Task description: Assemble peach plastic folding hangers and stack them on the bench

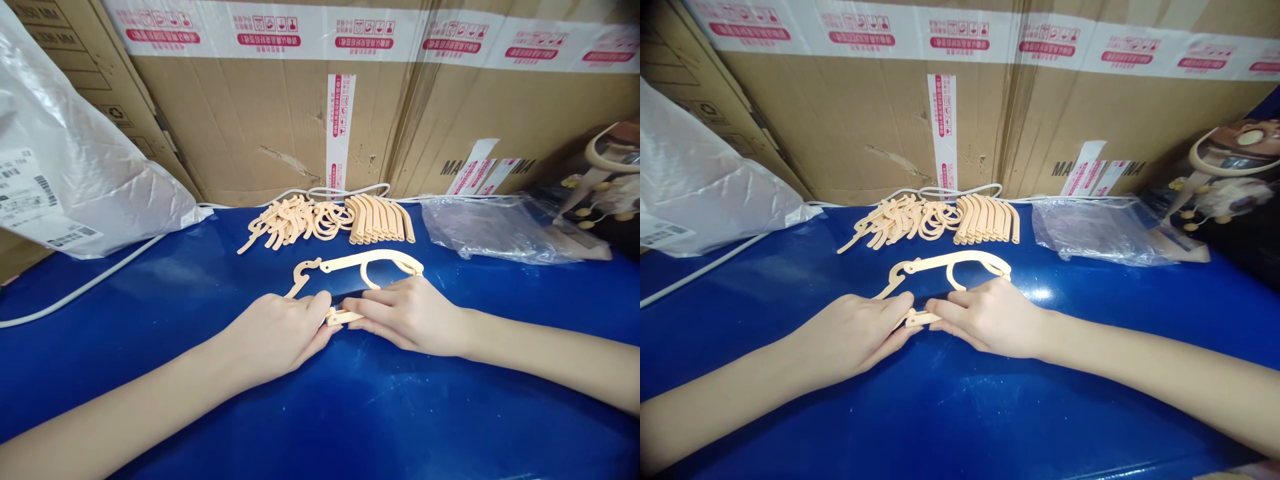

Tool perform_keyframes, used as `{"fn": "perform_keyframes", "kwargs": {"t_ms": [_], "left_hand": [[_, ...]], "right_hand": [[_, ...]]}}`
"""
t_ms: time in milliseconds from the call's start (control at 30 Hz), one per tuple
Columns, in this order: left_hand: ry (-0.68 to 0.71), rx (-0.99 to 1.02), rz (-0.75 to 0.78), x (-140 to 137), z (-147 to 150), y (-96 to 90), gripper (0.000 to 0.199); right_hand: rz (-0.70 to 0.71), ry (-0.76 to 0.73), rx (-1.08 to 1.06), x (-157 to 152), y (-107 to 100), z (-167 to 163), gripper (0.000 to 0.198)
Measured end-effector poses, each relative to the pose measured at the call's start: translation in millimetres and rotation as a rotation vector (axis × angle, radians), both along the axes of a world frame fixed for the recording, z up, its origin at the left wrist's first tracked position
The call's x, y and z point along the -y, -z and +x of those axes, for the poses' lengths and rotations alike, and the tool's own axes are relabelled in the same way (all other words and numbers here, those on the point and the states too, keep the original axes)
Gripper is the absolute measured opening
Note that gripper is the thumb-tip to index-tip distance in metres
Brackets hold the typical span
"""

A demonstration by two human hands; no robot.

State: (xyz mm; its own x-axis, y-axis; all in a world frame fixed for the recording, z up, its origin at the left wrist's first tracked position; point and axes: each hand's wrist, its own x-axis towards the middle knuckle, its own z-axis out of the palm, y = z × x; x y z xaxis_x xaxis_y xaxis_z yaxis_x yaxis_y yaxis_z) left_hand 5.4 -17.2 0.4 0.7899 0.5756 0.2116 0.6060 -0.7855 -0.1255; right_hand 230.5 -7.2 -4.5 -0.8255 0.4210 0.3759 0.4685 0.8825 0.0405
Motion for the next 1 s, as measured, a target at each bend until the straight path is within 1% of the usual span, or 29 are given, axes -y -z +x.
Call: {"fn": "perform_keyframes", "kwargs": {"t_ms": [133,233,333,500,633,867,1000], "left_hand": [[0.004,-0.024,0.084,0.9,0.9,-1.0,0.023],[0.037,-0.025,0.159,1.7,0.4,0.7,0.028],[0.061,-0.026,0.197,2.2,0.3,1.8,0.032],[0.051,-0.025,0.293,3.2,1.1,1.6,0.034],[0.038,-0.036,0.375,5.2,1.9,1.2,0.032],[0.008,-0.088,0.45,6.8,1.4,-1.1,0.031],[0.018,-0.088,0.456,7.1,0.6,-2.3,0.03]], "right_hand": [[-0.064,0.0,0.018,-0.3,-0.2,0.0,0.035],[-0.154,0.003,0.038,-0.5,-0.1,0.0,0.036],[-0.196,0.006,0.038,-0.8,-0.3,0.0,0.038],[-0.285,-0.014,0.014,-3.0,-1.5,0.9,0.037],[-0.363,-0.016,0.01,-4.8,-1.9,1.9,0.038],[-0.475,-0.021,0.007,-6.2,-5.2,0.5,0.034],[-0.507,-0.021,0.004,-6.8,-6.4,0.0,0.034]]}}
